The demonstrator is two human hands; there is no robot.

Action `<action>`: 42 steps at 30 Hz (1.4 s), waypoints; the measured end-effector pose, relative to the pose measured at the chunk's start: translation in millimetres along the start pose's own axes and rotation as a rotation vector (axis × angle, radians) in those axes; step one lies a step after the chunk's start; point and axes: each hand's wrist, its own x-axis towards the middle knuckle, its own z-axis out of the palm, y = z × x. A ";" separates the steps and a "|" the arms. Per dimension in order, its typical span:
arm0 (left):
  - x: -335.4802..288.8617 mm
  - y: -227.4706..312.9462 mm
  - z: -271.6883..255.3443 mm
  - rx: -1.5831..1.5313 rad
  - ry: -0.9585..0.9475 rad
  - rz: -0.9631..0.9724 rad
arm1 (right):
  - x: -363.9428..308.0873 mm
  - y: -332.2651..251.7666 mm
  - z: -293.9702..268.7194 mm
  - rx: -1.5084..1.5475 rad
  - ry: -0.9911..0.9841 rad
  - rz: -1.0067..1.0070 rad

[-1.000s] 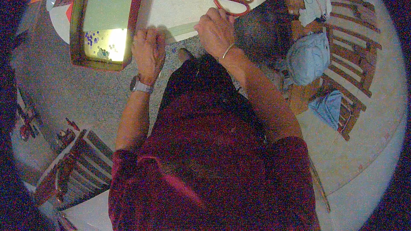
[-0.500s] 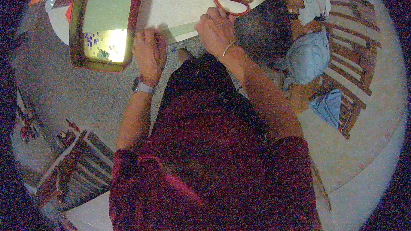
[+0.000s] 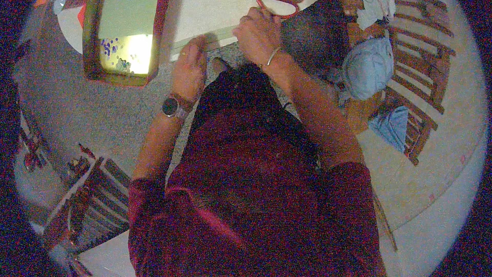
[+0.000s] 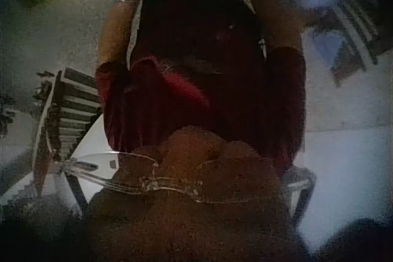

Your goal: The person folds a strip of light green paper on a table and uses scissors to cut it into small pieces. The person then places the cut pieces into a gold-colored tray containing other small items.

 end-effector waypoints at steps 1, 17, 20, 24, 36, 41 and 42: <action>-3.9 2.1 6.4 -0.147 -0.011 -0.117 | 0.2 -0.8 -3.1 -0.030 -0.017 -0.022; -14.5 5.1 19.1 0.307 -0.090 0.113 | -0.7 7.3 9.1 0.055 0.061 0.019; -14.1 7.8 17.6 0.395 -0.101 0.119 | -0.6 8.0 9.8 0.048 0.065 0.022; -15.3 6.6 14.3 0.441 -0.147 0.093 | -0.6 8.4 9.5 0.061 0.058 0.030; -12.6 4.6 16.4 0.475 -0.150 0.137 | 2.0 6.8 5.3 0.030 -0.050 0.021; -9.1 2.1 21.5 0.449 -0.179 0.187 | 2.4 8.2 10.1 0.049 -0.032 0.036; -9.5 1.2 23.1 0.434 -0.180 0.180 | 2.3 7.9 9.5 0.046 -0.031 0.035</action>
